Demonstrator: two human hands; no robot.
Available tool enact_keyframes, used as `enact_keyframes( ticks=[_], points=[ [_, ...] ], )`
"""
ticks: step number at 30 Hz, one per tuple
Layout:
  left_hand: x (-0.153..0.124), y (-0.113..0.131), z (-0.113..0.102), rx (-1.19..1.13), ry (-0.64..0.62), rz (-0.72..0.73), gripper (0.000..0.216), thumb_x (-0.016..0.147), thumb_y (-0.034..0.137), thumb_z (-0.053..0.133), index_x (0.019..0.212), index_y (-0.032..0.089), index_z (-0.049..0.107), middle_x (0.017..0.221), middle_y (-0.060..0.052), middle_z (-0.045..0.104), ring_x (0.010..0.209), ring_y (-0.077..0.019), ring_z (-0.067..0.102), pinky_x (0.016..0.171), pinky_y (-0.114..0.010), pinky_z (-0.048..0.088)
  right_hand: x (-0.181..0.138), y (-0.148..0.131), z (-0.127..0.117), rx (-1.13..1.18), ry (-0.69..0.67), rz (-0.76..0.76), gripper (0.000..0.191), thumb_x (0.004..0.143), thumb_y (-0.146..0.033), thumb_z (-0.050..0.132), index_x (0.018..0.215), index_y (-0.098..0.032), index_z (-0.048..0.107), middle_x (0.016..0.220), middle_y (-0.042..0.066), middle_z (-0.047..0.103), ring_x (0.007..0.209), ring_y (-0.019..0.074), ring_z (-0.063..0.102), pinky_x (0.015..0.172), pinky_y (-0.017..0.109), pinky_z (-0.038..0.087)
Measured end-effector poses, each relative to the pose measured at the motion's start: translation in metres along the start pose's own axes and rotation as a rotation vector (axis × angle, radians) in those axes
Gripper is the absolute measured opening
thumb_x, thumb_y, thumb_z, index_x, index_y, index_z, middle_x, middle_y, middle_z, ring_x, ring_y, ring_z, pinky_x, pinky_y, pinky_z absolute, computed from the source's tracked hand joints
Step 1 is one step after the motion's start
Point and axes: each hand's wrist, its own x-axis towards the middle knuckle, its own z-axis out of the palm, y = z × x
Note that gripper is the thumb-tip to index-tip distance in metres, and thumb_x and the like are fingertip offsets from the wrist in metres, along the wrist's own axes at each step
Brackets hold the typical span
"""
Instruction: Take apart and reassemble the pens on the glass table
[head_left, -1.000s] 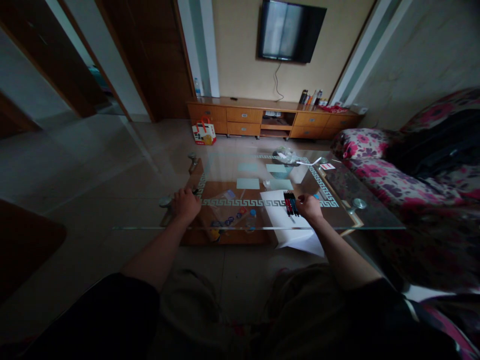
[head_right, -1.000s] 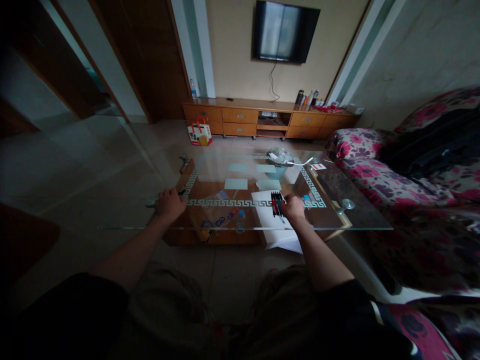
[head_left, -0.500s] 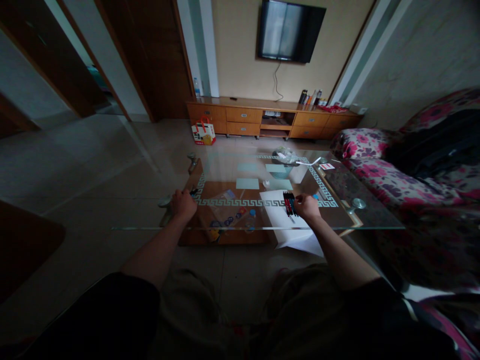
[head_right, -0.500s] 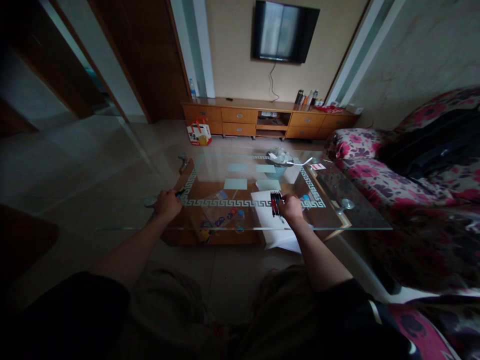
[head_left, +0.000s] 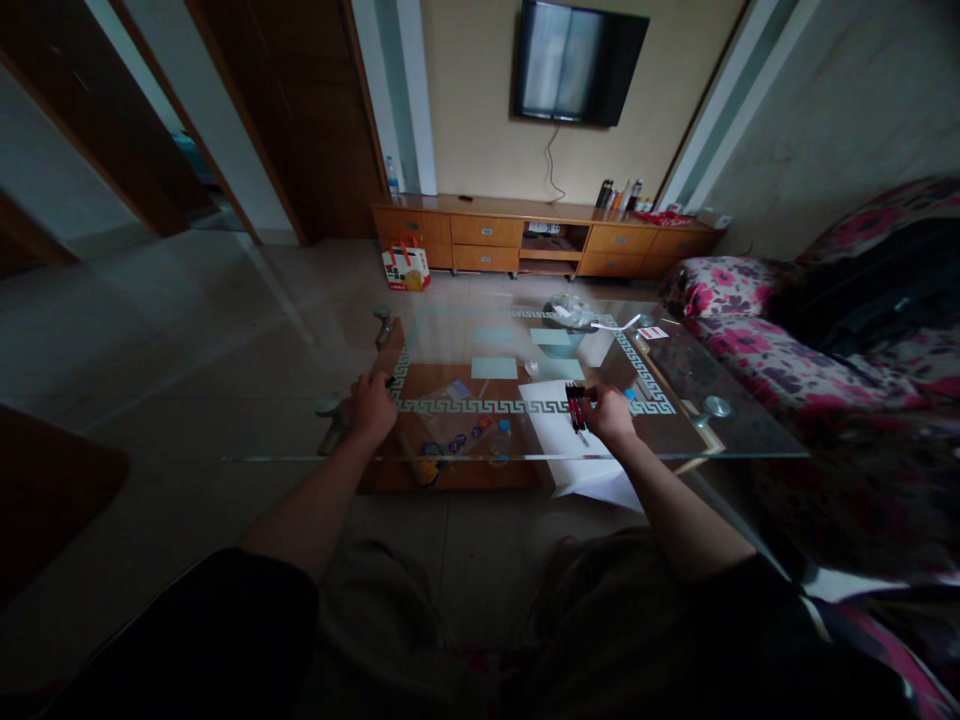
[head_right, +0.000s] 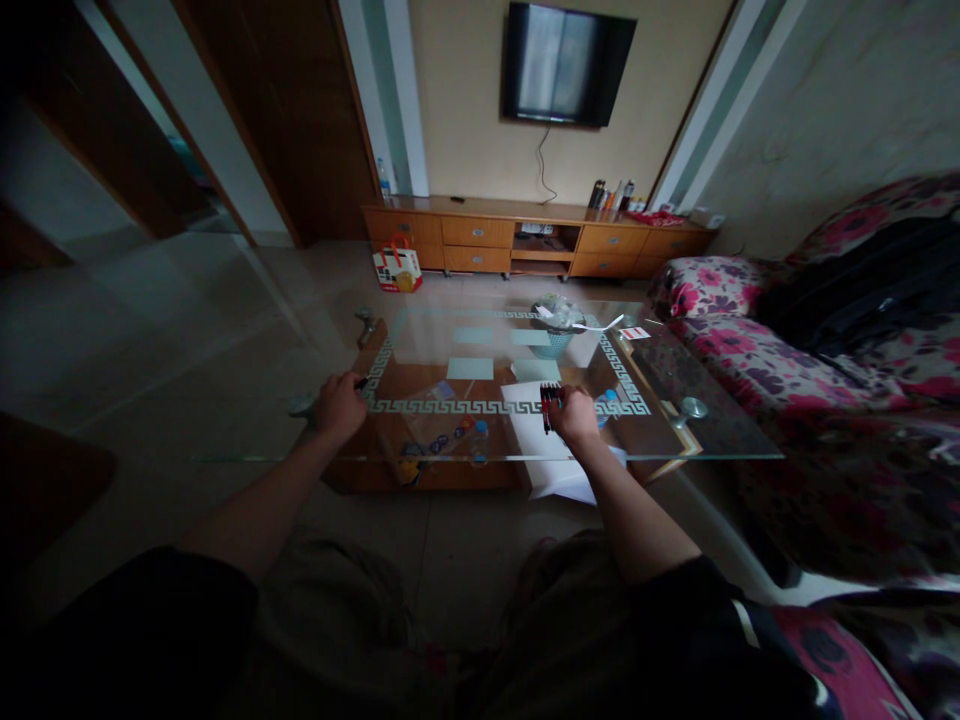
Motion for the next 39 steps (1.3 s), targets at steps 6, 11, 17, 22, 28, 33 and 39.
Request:
enact_keyframes(
  ticks=[6, 11, 17, 22, 28, 33, 39],
  points=[
    [-0.006, 0.03, -0.012, -0.145, -0.021, 0.163, 0.035, 0.096, 0.022, 0.037, 0.127, 0.022, 0.054, 0.118, -0.013, 0.056, 0.106, -0.0257, 0.058, 0.089, -0.035, 0.044, -0.007, -0.027, 0.0, 0.134, 0.049, -0.163, 0.024, 0.086, -0.023, 0.052, 0.099, -0.013, 0.069, 0.1, 0.013, 0.068, 0.091, 0.0211, 0.063, 0.089, 0.029, 0.046],
    [-0.019, 0.059, -0.016, -0.247, -0.094, 0.341, 0.036, 0.099, 0.026, 0.034, 0.132, 0.027, 0.05, 0.121, -0.009, 0.058, 0.1, -0.024, 0.061, 0.086, -0.034, 0.045, -0.019, -0.05, 0.011, 0.257, -0.004, -0.242, 0.022, 0.087, -0.026, 0.055, 0.098, -0.013, 0.069, 0.093, 0.011, 0.069, 0.087, 0.0205, 0.063, 0.087, 0.03, 0.046],
    [-0.038, 0.088, -0.018, -0.381, -0.148, 0.542, 0.021, 0.096, 0.03, 0.046, 0.115, 0.024, 0.054, 0.113, -0.007, 0.06, 0.102, -0.0219, 0.06, 0.088, -0.032, 0.046, -0.027, -0.068, 0.032, 0.521, -0.217, -0.152, 0.025, 0.088, -0.038, 0.056, 0.094, -0.018, 0.07, 0.089, 0.006, 0.071, 0.076, 0.0163, 0.063, 0.071, 0.026, 0.047],
    [-0.055, 0.108, -0.026, -0.382, -0.208, 0.699, 0.015, 0.096, 0.029, 0.046, 0.107, 0.023, 0.055, 0.107, -0.006, 0.06, 0.094, -0.0207, 0.059, 0.083, -0.031, 0.047, -0.029, -0.075, 0.042, 0.852, -0.377, -0.043, 0.04, 0.089, -0.053, 0.051, 0.095, -0.017, 0.067, 0.081, 0.003, 0.067, 0.061, 0.0122, 0.056, 0.056, 0.023, 0.043],
    [-0.07, 0.116, -0.03, -0.368, -0.24, 0.799, 0.022, 0.098, 0.036, 0.044, 0.108, 0.024, 0.06, 0.103, -0.006, 0.059, 0.088, -0.0196, 0.059, 0.077, -0.029, 0.045, -0.032, -0.077, 0.035, 0.998, -0.579, -0.033, 0.053, 0.085, -0.066, 0.05, 0.082, -0.015, 0.065, 0.066, 0.0, 0.059, 0.053, 0.0098, 0.049, 0.049, 0.021, 0.037],
    [-0.073, 0.115, -0.03, -0.332, -0.238, 0.863, 0.027, 0.099, 0.039, 0.041, 0.111, 0.028, 0.062, 0.101, -0.006, 0.058, 0.083, -0.0191, 0.058, 0.071, -0.029, 0.043, -0.033, -0.08, 0.031, 1.031, -0.673, 0.033, 0.054, 0.084, -0.066, 0.052, 0.077, -0.014, 0.064, 0.064, 0.0, 0.06, 0.05, 0.0077, 0.047, 0.046, 0.02, 0.034],
    [-0.071, 0.114, -0.028, -0.361, -0.26, 0.874, 0.028, 0.099, 0.041, 0.042, 0.112, 0.03, 0.064, 0.099, -0.006, 0.059, 0.08, -0.0177, 0.058, 0.07, -0.028, 0.043, -0.035, -0.084, 0.031, 1.015, -0.689, 0.043, 0.05, 0.084, -0.063, 0.055, 0.073, -0.015, 0.066, 0.061, 0.001, 0.061, 0.049, 0.0083, 0.047, 0.047, 0.02, 0.036]
  ],
)
